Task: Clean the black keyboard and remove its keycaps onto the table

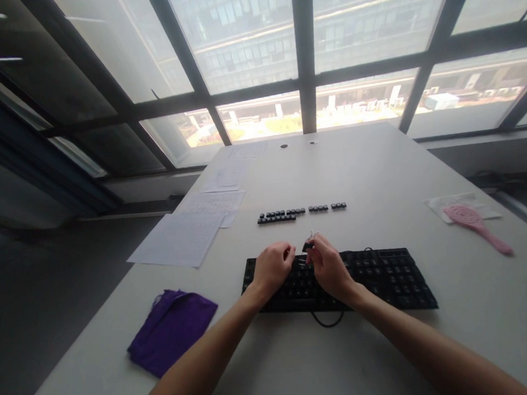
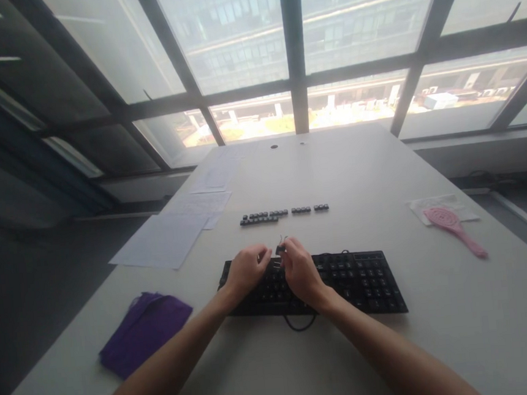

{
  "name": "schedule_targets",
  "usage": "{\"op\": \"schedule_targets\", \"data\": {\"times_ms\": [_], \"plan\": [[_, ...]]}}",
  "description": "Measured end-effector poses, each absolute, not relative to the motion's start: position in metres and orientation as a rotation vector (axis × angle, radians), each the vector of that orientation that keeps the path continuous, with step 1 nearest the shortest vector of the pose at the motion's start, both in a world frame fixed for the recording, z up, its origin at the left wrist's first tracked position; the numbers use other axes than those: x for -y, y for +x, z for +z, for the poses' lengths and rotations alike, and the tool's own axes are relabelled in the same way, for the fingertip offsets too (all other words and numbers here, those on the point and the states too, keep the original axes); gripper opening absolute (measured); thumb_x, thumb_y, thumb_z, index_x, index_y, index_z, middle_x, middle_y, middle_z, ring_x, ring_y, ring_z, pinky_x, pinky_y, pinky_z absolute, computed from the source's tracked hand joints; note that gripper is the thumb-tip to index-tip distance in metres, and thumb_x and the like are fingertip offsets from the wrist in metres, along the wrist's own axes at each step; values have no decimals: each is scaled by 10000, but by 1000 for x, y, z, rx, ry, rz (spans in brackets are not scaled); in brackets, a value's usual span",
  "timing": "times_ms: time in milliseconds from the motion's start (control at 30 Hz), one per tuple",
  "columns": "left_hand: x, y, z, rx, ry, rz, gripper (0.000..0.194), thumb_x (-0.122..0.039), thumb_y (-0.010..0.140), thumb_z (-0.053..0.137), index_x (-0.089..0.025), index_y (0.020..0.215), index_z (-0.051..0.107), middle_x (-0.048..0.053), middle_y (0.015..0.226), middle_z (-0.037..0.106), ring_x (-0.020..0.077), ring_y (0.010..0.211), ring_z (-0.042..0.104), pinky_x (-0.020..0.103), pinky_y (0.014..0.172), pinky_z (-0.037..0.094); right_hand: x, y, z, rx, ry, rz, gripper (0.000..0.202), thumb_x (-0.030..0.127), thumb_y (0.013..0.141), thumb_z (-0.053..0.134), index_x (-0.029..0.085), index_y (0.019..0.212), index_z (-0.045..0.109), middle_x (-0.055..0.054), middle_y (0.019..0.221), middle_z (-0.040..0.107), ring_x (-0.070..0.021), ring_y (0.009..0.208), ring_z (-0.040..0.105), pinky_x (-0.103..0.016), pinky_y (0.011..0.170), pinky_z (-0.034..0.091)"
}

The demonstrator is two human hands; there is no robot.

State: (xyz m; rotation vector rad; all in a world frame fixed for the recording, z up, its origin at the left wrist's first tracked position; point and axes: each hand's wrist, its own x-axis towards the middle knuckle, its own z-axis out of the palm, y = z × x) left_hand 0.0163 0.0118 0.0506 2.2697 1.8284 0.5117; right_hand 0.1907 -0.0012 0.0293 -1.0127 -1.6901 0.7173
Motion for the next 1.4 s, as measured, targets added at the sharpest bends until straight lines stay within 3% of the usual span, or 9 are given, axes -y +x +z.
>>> {"op": "schedule_targets", "data": {"times_ms": [167, 300, 467, 700, 1000, 1267, 1400], "plan": [[7, 16, 41, -1565, 2266, 744, 192, -189, 955, 480, -207, 970, 671, 54, 959, 714, 194, 880, 650, 285, 788, 454, 1, 190, 28, 1816, -1012, 725, 169, 152, 977, 401, 220, 853, 494, -36, 892, 528, -166, 738, 514, -281, 714, 437], [10, 15, 35, -1480, 2330, 767, 160, -149, 924, 504, -202, 904, 653, 57, 919, 681, 203, 874, 623, 304, 801, 473, 3, 190, 22, 1950, -1010, 663, 158, 115, 960, 422, 217, 884, 515, -51, 961, 557, -163, 758, 525, -270, 711, 430], [13, 13, 39, -1345, 2412, 708, 207, -67, 815, 547, -212, 927, 643, 50, 954, 661, 210, 938, 593, 314, 858, 477, 7, 193, 15, 2136, -924, 496, 237, 48, 930, 409, 212, 866, 568, -30, 811, 555, -174, 711, 500, -275, 682, 412], [14, 13, 38, -1382, 2397, 682, 99, -296, 897, 654, -231, 965, 682, 42, 970, 667, 218, 958, 596, 333, 863, 481, 6, 198, 19, 1822, -1002, 768, 174, 135, 954, 467, 212, 828, 560, -8, 777, 609, -164, 721, 559, -267, 692, 426], [11, 13, 35, -1324, 2328, 793, 94, -294, 944, 624, -230, 991, 674, 36, 978, 667, 207, 979, 601, 334, 894, 482, 3, 201, 21, 1653, -1052, 861, 197, 233, 971, 486, 207, 804, 587, -7, 731, 647, -169, 692, 601, -284, 679, 451], [13, 11, 35, -1288, 2339, 887, 170, -349, 982, 561, -202, 996, 645, 60, 984, 654, 210, 960, 592, 332, 871, 480, 6, 197, 18, 1852, -938, 683, 232, 241, 1013, 416, 209, 861, 588, -49, 841, 637, -181, 764, 579, -302, 724, 452], [12, 11, 33, -1230, 2357, 920, 174, -351, 960, 601, -206, 1051, 637, 64, 1014, 660, 212, 988, 588, 330, 888, 484, 7, 196, 16, 1842, -1038, 618, 219, 258, 1019, 411, 212, 871, 566, -38, 802, 630, -180, 731, 572, -296, 703, 427]]}}
